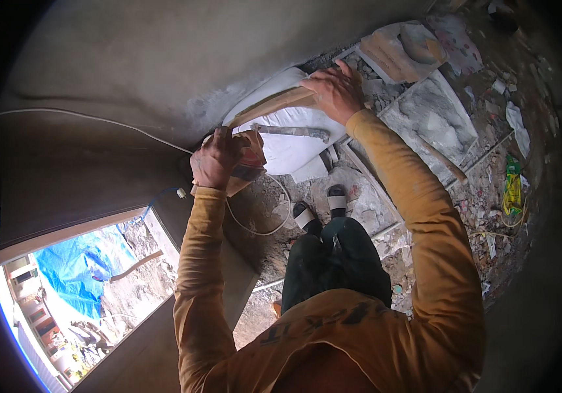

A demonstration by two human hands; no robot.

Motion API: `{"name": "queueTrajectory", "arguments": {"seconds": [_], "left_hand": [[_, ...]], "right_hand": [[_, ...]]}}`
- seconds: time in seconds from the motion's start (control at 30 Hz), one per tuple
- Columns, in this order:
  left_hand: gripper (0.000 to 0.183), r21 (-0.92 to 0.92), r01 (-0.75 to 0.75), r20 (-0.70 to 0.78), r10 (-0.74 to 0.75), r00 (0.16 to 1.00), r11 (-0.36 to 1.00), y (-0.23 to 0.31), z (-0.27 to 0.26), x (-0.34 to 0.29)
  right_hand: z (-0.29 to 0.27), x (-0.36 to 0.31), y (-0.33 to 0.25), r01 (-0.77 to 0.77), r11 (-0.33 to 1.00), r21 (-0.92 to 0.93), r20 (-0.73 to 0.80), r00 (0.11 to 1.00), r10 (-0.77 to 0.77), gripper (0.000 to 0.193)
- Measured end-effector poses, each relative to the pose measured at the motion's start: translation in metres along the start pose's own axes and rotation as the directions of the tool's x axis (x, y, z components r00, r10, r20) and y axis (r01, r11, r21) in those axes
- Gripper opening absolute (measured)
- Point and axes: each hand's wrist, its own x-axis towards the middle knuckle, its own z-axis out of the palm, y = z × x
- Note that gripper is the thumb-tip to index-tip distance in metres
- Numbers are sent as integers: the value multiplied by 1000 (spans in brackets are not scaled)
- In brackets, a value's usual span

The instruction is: The person sprays water on a concrete wall using a hose, then walks to a pile of debris and picks up a brown paper bag. They open the bag, place a small object inside, and fold the bag closed.

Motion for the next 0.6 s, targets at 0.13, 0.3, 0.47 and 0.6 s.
{"name": "queueTrajectory", "arguments": {"seconds": [0.13, 0.3, 0.47, 0.6], "left_hand": [[43, -58, 139, -15, -140, 990, 989, -1, 38, -14], [37, -57, 198, 99, -191, 977, 979, -32, 182, -62], [35, -35, 363, 310, -335, 890, 931, -67, 342, -108], [32, -52, 266, 414, -222, 883, 963, -88, 412, -133]], "right_hand": [[52, -10, 8, 30, 999, 44, 27, 999, -32, 35], [207, -70, 44, 29, 995, 92, 80, 996, -36, 43], [380, -132, 79, -28, 999, 37, 189, 982, 21, 48], [469, -166, 91, -67, 998, 10, 350, 935, 60, 50]]}}
